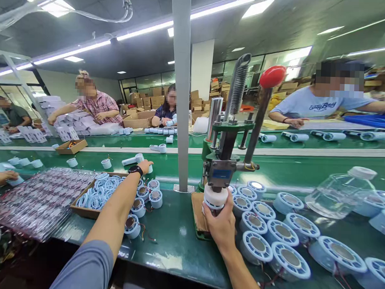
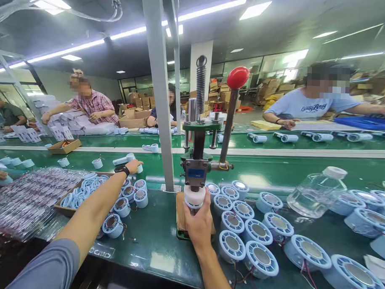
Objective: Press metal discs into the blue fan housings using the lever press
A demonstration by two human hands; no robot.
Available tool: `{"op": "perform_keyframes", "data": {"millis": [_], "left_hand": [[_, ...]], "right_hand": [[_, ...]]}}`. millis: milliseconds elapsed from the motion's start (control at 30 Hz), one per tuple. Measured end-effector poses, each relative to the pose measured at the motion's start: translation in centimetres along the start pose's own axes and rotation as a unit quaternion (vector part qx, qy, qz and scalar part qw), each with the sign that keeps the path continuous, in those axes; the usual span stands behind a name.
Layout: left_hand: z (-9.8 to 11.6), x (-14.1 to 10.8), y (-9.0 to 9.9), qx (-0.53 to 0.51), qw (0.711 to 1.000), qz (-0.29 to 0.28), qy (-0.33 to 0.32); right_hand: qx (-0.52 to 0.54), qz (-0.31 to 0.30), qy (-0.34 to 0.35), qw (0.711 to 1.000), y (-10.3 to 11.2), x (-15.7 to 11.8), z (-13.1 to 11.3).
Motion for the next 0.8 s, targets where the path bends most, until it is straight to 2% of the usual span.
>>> {"op": "perform_keyframes", "data": {"millis": [100, 200, 267, 333, 400, 467, 567, 633, 667, 733, 800], "left_hand": [[2.3, -0.1, 1.0, 0.012, 1.000, 0.008, -0.010], [6.2, -2.3, 3.0, 0.002, 0.998, 0.036, -0.051], [9.3, -5.6, 3.8, -0.015, 0.994, 0.036, -0.098], [12.5, -10.0, 3.4, -0.034, 0.987, 0.008, -0.160], [15.4, -14.5, 2.0, -0.043, 0.975, -0.035, -0.217], [17.0, -17.7, 0.2, -0.031, 0.969, -0.065, -0.236], [17.5, -19.1, -1.5, 0.003, 0.978, -0.041, -0.206], [17.1, -18.8, -1.4, -0.005, 0.982, 0.004, -0.186], [16.5, -18.6, -1.0, -0.019, 0.984, 0.029, -0.177], [14.2, -18.4, 0.8, -0.061, 0.982, 0.089, -0.152], [10.3, -18.4, 3.6, -0.100, 0.975, 0.158, -0.117]], "right_hand": [[-0.006, 0.003, 0.004, 1.000, 0.0, -0.2, 0.1], [-0.002, 0.008, 0.001, 1.000, 0.1, -0.3, 0.2], [0.008, 0.017, -0.013, 1.000, 0.2, -0.2, 0.5], [0.022, 0.035, -0.029, 0.999, 0.4, -0.1, 0.7], [0.037, 0.054, -0.031, 0.997, 0.6, -0.3, 0.3], [0.043, 0.062, -0.014, 0.997, 0.9, -0.7, -0.8], [0.025, 0.040, 0.041, 0.998, 1.9, -1.9, -3.2], [0.001, 0.016, 0.081, 0.997, 3.7, -2.8, -4.6], [-0.013, 0.013, 0.097, 0.995, 5.3, -3.2, -5.0], [-0.050, 0.047, 0.110, 0.992, 10.3, -3.3, -4.9], [-0.109, 0.137, 0.103, 0.979, 17.0, -2.6, -3.6]]}}
Point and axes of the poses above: each hand's wrist, its own x-axis towards the middle knuckle, its own y-axis out of the back of the hand, z = x × y, the point moved 10 cm from there along x, towards the middle knuckle, and after that the axes turned 12 degrees about z, right-handed, at the moved point
